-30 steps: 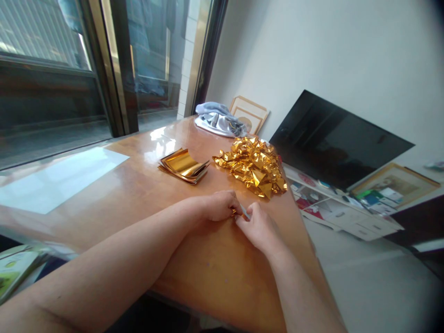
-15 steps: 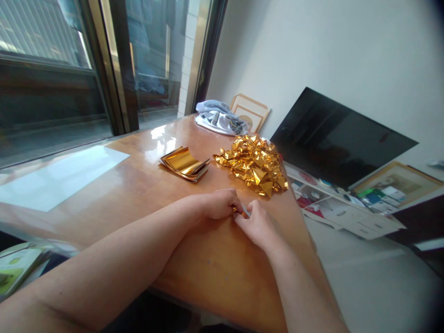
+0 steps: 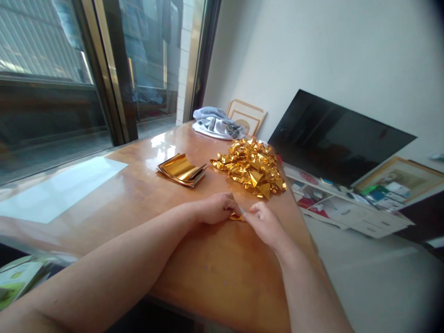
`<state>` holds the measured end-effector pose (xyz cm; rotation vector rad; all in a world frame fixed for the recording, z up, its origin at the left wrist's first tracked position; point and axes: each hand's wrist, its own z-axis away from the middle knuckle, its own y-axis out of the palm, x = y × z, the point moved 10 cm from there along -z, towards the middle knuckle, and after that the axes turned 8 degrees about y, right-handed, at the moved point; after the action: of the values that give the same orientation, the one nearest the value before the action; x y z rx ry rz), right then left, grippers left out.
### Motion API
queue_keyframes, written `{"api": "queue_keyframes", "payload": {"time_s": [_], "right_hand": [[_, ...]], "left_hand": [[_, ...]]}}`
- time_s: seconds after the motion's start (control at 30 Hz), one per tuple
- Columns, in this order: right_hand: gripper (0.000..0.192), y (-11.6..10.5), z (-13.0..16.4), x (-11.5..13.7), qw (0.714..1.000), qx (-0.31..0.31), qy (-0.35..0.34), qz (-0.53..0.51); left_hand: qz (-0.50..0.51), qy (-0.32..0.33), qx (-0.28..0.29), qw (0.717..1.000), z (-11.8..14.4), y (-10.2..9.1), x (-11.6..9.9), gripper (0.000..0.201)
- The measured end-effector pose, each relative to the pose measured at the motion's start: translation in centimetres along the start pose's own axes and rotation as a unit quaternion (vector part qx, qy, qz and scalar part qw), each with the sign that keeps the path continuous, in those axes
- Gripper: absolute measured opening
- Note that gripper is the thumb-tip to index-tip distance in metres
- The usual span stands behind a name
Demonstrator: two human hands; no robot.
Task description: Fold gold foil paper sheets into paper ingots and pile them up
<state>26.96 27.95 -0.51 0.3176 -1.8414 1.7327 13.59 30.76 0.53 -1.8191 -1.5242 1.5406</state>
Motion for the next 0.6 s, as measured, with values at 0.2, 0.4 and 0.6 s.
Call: {"api": "queue_keyframes", "payload": {"time_s": [0.2, 0.4, 0.6], "right_hand": [[0.014, -1.6, -0.9, -1.3, 0.998, -0.032, -0.009, -0.046], [0.016, 0.6, -0.6, -0.7, 1.0, 0.021, -0.02, -0.001], [0.009, 0.7, -0.1, 1.0, 0.996, -0.011, -0.068, 0.056]], "left_hand": [[-0.031, -0.014, -0.006, 0.999, 0.0, -0.4, -0.5, 0.024], [-0.064, -0.063, -0.008, 0.996, 0.0, -0.3, 0.3, 0.021], [-0.093, -0.076, -0.01, 0.993, -0.1, -0.6, 0.3, 0.019]]}}
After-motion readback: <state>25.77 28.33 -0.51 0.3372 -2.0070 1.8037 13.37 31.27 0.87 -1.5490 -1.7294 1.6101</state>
